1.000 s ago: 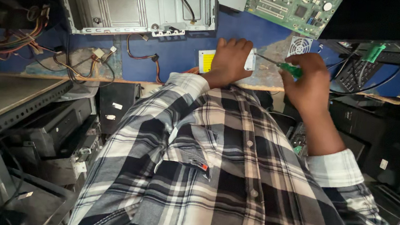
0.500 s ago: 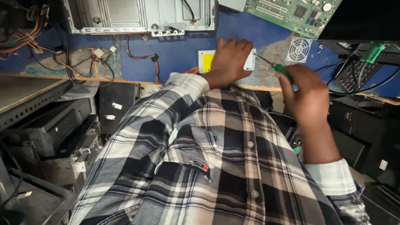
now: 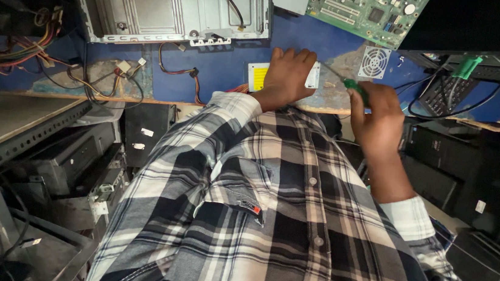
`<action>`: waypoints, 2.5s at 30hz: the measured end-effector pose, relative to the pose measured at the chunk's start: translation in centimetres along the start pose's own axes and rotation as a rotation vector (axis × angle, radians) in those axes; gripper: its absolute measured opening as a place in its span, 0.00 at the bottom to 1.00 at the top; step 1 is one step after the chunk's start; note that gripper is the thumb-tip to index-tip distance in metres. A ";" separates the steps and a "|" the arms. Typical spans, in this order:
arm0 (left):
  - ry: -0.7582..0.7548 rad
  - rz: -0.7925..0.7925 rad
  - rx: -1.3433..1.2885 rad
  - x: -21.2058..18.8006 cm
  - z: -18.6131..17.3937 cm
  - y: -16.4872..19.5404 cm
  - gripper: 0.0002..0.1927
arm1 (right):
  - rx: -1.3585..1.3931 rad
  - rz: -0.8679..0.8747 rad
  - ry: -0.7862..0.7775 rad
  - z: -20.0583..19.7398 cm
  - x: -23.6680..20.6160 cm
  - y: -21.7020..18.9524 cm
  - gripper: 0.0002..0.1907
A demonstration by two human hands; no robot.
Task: The person uses a screwdriver to remove and reinsert screws on a small white electronic component, likely a power supply unit, on a cluttered workbench. They repeatedly loosen and tighten the screws while holding the component steady with the other hand.
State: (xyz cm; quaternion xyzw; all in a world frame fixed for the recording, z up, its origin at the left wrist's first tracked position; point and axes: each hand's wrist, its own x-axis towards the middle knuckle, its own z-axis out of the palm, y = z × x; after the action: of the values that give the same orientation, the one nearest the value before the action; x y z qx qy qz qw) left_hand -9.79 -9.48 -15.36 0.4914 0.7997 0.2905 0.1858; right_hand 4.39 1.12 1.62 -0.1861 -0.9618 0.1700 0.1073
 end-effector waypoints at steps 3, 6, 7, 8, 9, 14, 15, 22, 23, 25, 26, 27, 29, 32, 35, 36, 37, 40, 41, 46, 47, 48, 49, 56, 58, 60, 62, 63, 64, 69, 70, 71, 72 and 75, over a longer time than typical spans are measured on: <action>-0.017 -0.021 0.015 0.2 0.0 0.0 0.35 | 0.006 0.001 0.006 0.0 -0.1 0.2 0.06; -0.036 -0.023 0.002 0.1 0.0 -0.1 0.34 | 0.021 0.005 0.012 -0.3 0.0 0.5 0.06; -0.038 -0.014 -0.009 0.1 0.0 -0.1 0.34 | 0.027 0.009 0.020 -0.4 0.0 0.7 0.06; -0.038 -0.013 -0.008 0.2 0.0 -0.1 0.34 | 0.022 0.017 0.027 -0.5 -0.1 0.9 0.06; -0.037 -0.012 -0.004 0.2 0.0 0.0 0.35 | 0.018 0.023 0.035 -0.5 -0.2 1.2 0.06; -0.051 -0.011 -0.019 0.5 -0.1 0.0 0.37 | 0.151 0.187 0.114 0.9 -1.2 3.2 0.07; -0.059 -0.007 -0.022 0.5 0.0 0.0 0.37 | 0.260 0.300 0.138 1.5 -1.5 3.8 0.09; -0.103 -0.041 0.005 1.9 0.7 0.7 0.33 | 0.869 0.417 0.264 4.5 -0.5 9.2 0.15; -0.107 -0.039 0.023 2.2 0.7 0.9 0.34 | 0.943 0.460 0.229 4.9 0.3 9.7 0.15; -0.120 -0.030 0.060 2.5 0.7 1.3 0.36 | 1.093 0.543 0.159 5.5 2.2 10.5 0.15; -0.116 -0.008 0.041 2.5 0.6 1.3 0.37 | 0.866 0.477 0.035 5.6 3.1 10.8 0.10; -0.111 0.015 0.020 2.3 0.5 1.4 0.38 | 0.637 0.409 -0.085 5.7 4.1 10.9 0.05; -0.128 0.029 0.025 2.4 0.4 1.5 0.39 | 0.328 0.146 -0.087 6.2 6.0 11.0 0.09; -0.197 -0.005 0.097 2.7 0.2 1.8 0.40 | 0.395 0.162 -0.237 6.7 7.4 11.4 0.11; -0.238 -0.014 0.133 3.2 0.1 2.0 0.42 | 0.328 0.166 -0.263 7.5 8.4 11.6 0.13; -0.234 -0.004 0.131 3.4 0.1 2.0 0.42 | 0.306 0.165 -0.289 7.7 8.4 11.6 0.13; -0.228 0.006 0.129 3.6 0.2 2.0 0.41 | 0.284 0.163 -0.314 8.0 8.3 11.7 0.12; -0.243 0.052 0.138 4.1 0.4 1.7 0.43 | 0.187 0.093 -0.325 9.2 8.5 12.3 0.15; -0.215 0.071 0.146 4.3 0.4 1.6 0.43 | 0.153 0.062 -0.321 9.6 8.5 12.5 0.16; -0.245 0.076 0.139 4.5 0.4 1.5 0.41 | 0.104 -0.030 -0.337 10.8 8.1 13.5 0.16; -0.240 0.077 0.131 4.5 0.3 1.6 0.42 | 0.107 -0.036 -0.329 10.9 7.9 13.5 0.16; -0.234 0.076 0.124 4.4 0.2 1.7 0.43 | 0.109 -0.035 -0.321 11.0 7.7 13.5 0.17; -0.226 0.074 0.119 4.3 0.0 1.8 0.44 | 0.113 -0.036 -0.312 11.1 7.5 13.4 0.17; -0.135 0.147 -0.001 3.5 -1.6 2.5 0.46 | 0.428 0.112 0.048 10.4 4.1 11.9 0.08; -0.029 0.178 -0.144 3.5 -2.7 2.9 0.42 | 0.695 0.305 0.019 9.0 2.9 11.2 0.05; 0.011 0.134 -0.267 3.6 -4.2 3.6 0.31 | 0.953 0.518 -0.037 7.1 1.7 10.1 0.06; 0.007 0.111 -0.472 3.2 -5.8 4.8 0.24 | 1.204 0.760 -0.133 4.3 0.2 8.9 0.07; -0.011 0.114 -0.610 2.9 -6.7 5.5 0.22 | 1.296 0.735 -0.115 3.0 -0.5 8.1 0.07; -0.030 0.119 -0.745 2.6 -7.6 6.2 0.19 | 1.389 0.706 -0.094 1.8 -0.9 7.3 0.06; 0.017 0.233 -0.900 0.5 -10.6 9.4 0.10 | 1.529 0.559 -0.038 -1.6 -2.2 3.2 0.06; 0.011 0.219 -0.946 0.0 -10.9 9.8 0.09 | 1.560 0.523 -0.016 -1.8 -2.5 2.4 0.06; -0.009 0.196 -0.978 -0.8 -11.2 9.9 0.08 | 1.592 0.486 0.004 -1.9 -2.7 1.7 0.06; -0.026 0.174 -1.008 -1.5 -11.3 9.8 0.07 | 1.521 0.477 0.007 -1.9 -2.9 1.1 0.06; -0.045 0.129 -1.185 -3.3 -10.8 9.2 0.06 | 1.324 0.442 0.030 -1.6 -3.3 -0.5 0.07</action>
State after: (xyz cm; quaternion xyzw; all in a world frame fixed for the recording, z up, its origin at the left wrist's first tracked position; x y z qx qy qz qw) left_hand -8.35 -12.32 -1.14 0.3577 0.4656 0.6875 0.4274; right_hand 7.66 -0.18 2.76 -0.2751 -0.5938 0.7358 0.1744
